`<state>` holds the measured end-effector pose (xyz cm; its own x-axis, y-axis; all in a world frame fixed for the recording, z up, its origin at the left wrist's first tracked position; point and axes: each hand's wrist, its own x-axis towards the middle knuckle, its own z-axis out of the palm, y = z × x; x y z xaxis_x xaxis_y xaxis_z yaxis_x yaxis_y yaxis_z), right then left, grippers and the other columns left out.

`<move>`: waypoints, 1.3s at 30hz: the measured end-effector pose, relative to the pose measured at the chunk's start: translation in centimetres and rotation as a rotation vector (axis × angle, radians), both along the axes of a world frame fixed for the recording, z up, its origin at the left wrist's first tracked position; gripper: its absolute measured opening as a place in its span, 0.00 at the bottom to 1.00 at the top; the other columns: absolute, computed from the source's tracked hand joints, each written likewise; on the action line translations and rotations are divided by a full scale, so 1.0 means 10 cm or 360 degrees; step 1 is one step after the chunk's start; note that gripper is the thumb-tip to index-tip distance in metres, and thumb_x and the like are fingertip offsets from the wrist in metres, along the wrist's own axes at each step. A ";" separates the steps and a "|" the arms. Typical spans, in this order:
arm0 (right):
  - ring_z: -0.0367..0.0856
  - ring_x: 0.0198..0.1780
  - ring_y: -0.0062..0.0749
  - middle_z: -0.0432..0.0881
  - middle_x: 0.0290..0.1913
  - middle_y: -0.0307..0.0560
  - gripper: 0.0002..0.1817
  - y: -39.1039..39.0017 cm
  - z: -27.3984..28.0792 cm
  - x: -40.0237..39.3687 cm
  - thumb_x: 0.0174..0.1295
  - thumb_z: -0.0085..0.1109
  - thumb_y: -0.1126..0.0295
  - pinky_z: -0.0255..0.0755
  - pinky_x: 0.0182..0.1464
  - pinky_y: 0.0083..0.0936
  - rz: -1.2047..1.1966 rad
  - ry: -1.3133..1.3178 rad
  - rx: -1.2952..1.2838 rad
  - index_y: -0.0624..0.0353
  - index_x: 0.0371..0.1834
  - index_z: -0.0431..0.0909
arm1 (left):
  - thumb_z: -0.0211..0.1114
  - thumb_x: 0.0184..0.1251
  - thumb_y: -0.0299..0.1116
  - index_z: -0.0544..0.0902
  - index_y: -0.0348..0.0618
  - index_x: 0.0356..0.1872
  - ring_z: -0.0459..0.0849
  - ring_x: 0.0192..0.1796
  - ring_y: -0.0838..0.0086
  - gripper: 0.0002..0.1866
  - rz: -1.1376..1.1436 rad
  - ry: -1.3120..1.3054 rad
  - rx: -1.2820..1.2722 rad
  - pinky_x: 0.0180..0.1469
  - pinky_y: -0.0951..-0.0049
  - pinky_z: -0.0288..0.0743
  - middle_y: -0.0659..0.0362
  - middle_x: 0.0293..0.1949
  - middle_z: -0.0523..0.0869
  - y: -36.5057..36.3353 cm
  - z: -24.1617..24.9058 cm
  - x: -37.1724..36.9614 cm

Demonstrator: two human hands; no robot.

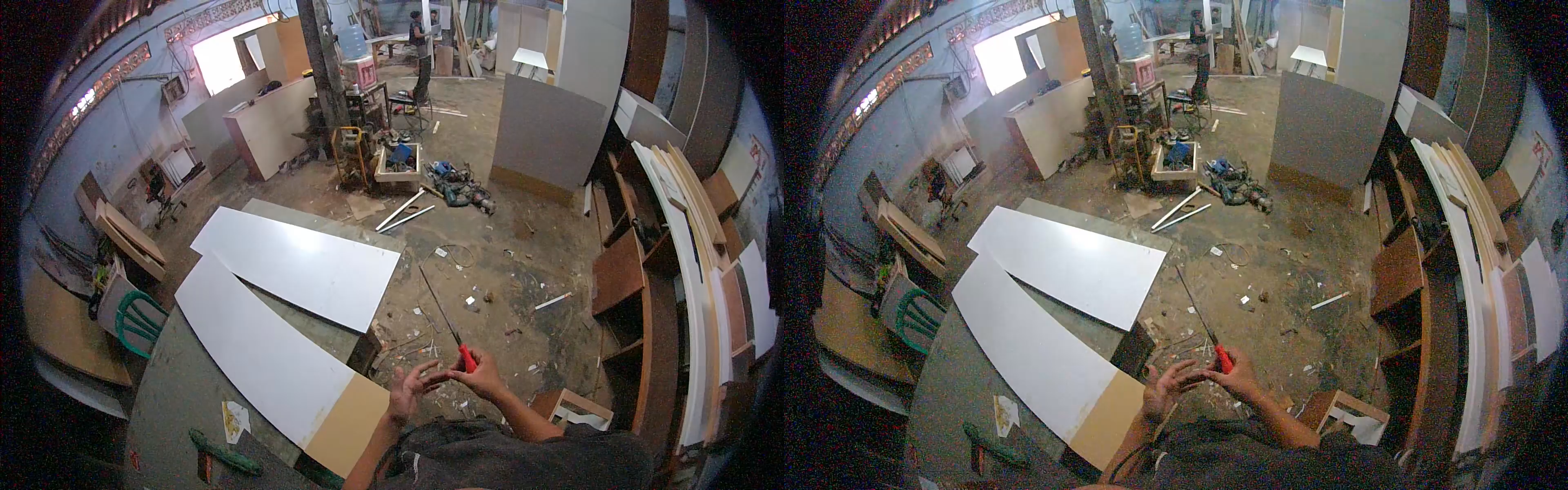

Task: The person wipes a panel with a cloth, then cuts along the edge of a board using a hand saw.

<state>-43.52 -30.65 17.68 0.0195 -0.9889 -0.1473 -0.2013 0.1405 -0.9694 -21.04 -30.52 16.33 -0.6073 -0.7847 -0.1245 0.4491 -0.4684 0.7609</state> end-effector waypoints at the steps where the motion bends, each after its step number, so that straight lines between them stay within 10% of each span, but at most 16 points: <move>1: 0.85 0.42 0.24 0.86 0.37 0.41 0.19 0.00 -0.02 -0.02 0.54 0.81 0.71 0.79 0.47 0.25 0.0005 0.0001 -0.0004 0.60 0.42 0.76 | 0.27 0.66 0.83 0.59 0.37 0.78 0.71 0.74 0.56 0.59 -0.0004 0.0061 0.0039 0.77 0.55 0.55 0.44 0.71 0.75 -0.01 -0.04 0.01; 15: 0.85 0.44 0.27 0.86 0.43 0.44 0.27 -0.04 -0.17 -0.06 0.52 0.82 0.69 0.81 0.49 0.28 -0.0055 -0.0441 0.0083 0.62 0.50 0.74 | 0.35 0.69 0.80 0.61 0.36 0.75 0.74 0.72 0.48 0.55 0.0175 0.0314 0.0179 0.77 0.51 0.59 0.41 0.72 0.72 -0.02 0.11 -0.12; 24: 0.85 0.46 0.27 0.86 0.43 0.46 0.23 -0.02 -0.19 -0.06 0.54 0.77 0.76 0.81 0.52 0.28 -0.0086 -0.0278 0.0058 0.61 0.48 0.73 | 0.34 0.69 0.80 0.61 0.39 0.76 0.77 0.70 0.48 0.54 0.0178 0.0020 -0.0025 0.75 0.50 0.61 0.43 0.72 0.73 -0.15 0.21 0.03; 39: 0.83 0.40 0.23 0.86 0.38 0.41 0.24 0.04 0.16 0.06 0.52 0.84 0.62 0.78 0.46 0.26 -0.0021 0.0038 0.0079 0.60 0.42 0.77 | 0.33 0.71 0.78 0.58 0.35 0.77 0.75 0.72 0.49 0.54 0.0141 0.0001 -0.0113 0.76 0.50 0.61 0.41 0.76 0.66 -0.07 0.10 -0.04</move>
<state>-42.90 -30.25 19.30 0.0026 -0.9805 -0.1964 -0.2222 0.1909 -0.9561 -21.43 -31.26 17.29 -0.5353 -0.8421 -0.0661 0.4870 -0.3716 0.7904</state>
